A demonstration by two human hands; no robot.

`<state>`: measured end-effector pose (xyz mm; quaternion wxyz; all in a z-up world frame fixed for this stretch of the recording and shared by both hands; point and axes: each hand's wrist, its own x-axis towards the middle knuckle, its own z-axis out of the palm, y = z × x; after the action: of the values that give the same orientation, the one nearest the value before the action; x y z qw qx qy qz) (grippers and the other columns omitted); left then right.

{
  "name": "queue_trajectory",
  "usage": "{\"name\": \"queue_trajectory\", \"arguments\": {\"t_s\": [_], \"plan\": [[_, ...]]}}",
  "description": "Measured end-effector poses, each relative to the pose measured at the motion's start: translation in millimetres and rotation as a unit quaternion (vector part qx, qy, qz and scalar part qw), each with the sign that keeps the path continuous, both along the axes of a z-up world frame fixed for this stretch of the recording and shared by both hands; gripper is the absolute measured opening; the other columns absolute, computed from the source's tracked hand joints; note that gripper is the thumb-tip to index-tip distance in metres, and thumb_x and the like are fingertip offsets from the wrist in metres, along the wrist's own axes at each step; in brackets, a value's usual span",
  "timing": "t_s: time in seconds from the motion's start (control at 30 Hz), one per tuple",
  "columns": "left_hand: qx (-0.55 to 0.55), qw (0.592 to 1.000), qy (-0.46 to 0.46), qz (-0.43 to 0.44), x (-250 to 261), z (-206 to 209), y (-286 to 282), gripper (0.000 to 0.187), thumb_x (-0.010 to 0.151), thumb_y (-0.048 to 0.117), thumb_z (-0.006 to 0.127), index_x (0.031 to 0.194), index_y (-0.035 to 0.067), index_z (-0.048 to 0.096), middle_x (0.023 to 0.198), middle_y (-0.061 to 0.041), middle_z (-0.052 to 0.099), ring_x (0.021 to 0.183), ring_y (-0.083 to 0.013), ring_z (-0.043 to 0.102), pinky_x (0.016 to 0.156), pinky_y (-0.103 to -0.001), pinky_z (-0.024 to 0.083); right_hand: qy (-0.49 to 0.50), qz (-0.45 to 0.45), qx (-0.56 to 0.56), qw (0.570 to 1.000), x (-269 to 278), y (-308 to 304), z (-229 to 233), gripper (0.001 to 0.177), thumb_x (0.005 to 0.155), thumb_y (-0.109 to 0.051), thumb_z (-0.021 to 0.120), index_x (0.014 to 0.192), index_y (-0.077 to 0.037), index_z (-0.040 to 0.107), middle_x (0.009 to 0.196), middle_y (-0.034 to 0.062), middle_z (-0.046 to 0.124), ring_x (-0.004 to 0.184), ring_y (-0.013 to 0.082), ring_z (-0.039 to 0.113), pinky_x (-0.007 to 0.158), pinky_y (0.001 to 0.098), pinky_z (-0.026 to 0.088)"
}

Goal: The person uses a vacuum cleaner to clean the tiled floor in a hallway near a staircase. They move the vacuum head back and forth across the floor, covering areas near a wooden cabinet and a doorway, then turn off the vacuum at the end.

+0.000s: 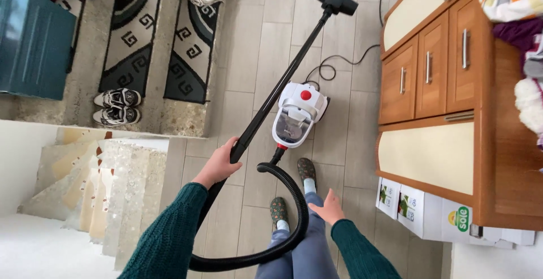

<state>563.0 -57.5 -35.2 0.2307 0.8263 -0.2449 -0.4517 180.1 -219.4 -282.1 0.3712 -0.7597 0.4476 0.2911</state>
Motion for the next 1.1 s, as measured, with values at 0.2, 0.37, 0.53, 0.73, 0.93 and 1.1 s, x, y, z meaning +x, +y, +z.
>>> {"name": "queue_trajectory", "arguments": {"t_s": [0.2,0.37,0.53,0.73,0.93,1.1], "plan": [[-0.005,0.999,0.040,0.021,-1.8,-18.1,-28.3,0.068,0.083,0.007,0.061,0.147,0.016,0.040,0.096,-0.007,0.063,0.072,-0.0216,0.055,0.068,-0.033,0.051,0.022,-0.116,0.263,0.957,23.0,54.5,-35.6,0.123,0.082,-0.043,0.085,0.165,-0.020,-0.003,0.168,0.0097,0.025,0.151,0.0293,0.037,0.124,0.0395,0.034],[-0.034,0.997,0.051,0.054,3.3,-45.5,-46.0,0.069,0.083,0.006,0.065,0.146,0.017,0.040,0.100,-0.006,0.068,0.075,-0.0199,0.062,0.076,-0.032,0.054,-0.060,-0.018,0.184,0.981,49.4,46.7,-94.6,0.068,0.085,-0.036,0.074,0.143,-0.016,0.043,0.132,0.0128,0.066,0.125,0.0343,0.058,0.102,0.0421,0.048],[-0.052,0.990,0.085,0.099,11.0,-98.3,-67.9,0.077,0.085,0.000,0.070,0.153,0.008,0.036,0.124,-0.024,0.066,0.111,-0.0412,0.065,0.087,-0.048,0.060,-0.131,0.063,0.103,0.984,157.7,-75.4,-79.0,0.067,0.098,-0.031,0.064,0.155,-0.007,0.039,0.151,0.0227,0.051,0.139,0.0385,0.051,0.116,0.0513,0.042],[-0.061,0.984,0.090,0.142,11.1,-171.0,-94.0,0.078,0.086,0.000,0.070,0.154,0.007,0.033,0.125,-0.025,0.064,0.115,-0.0424,0.064,0.089,-0.049,0.059,-0.157,0.092,0.067,0.981,250.5,-156.7,-109.3,0.060,0.095,-0.026,0.073,0.146,-0.008,0.049,0.139,0.0205,0.058,0.129,0.0411,0.059,0.104,0.0498,0.054],[-0.050,0.984,0.062,0.161,22.0,-258.3,-86.1,0.082,0.085,0.000,0.071,0.155,0.010,0.031,0.129,-0.026,0.062,0.117,-0.0448,0.063,0.091,-0.050,0.058,-0.163,0.084,0.032,0.982,297.7,-146.2,-151.9,0.062,0.088,-0.031,0.082,0.136,-0.003,0.055,0.129,0.0223,0.056,0.123,0.0448,0.062,0.097,0.0504,0.058],[-0.032,0.986,0.030,0.162,14.0,-306.4,-76.3,0.082,0.084,0.000,0.072,0.155,0.013,0.032,0.128,-0.025,0.062,0.115,-0.0440,0.064,0.091,-0.050,0.061,-0.162,0.109,-0.012,0.981,309.4,-90.8,-208.0,0.053,0.085,-0.032,0.084,0.129,-0.009,0.065,0.121,0.0116,0.059,0.115,0.0357,0.066,0.095,0.0459,0.058]]}}
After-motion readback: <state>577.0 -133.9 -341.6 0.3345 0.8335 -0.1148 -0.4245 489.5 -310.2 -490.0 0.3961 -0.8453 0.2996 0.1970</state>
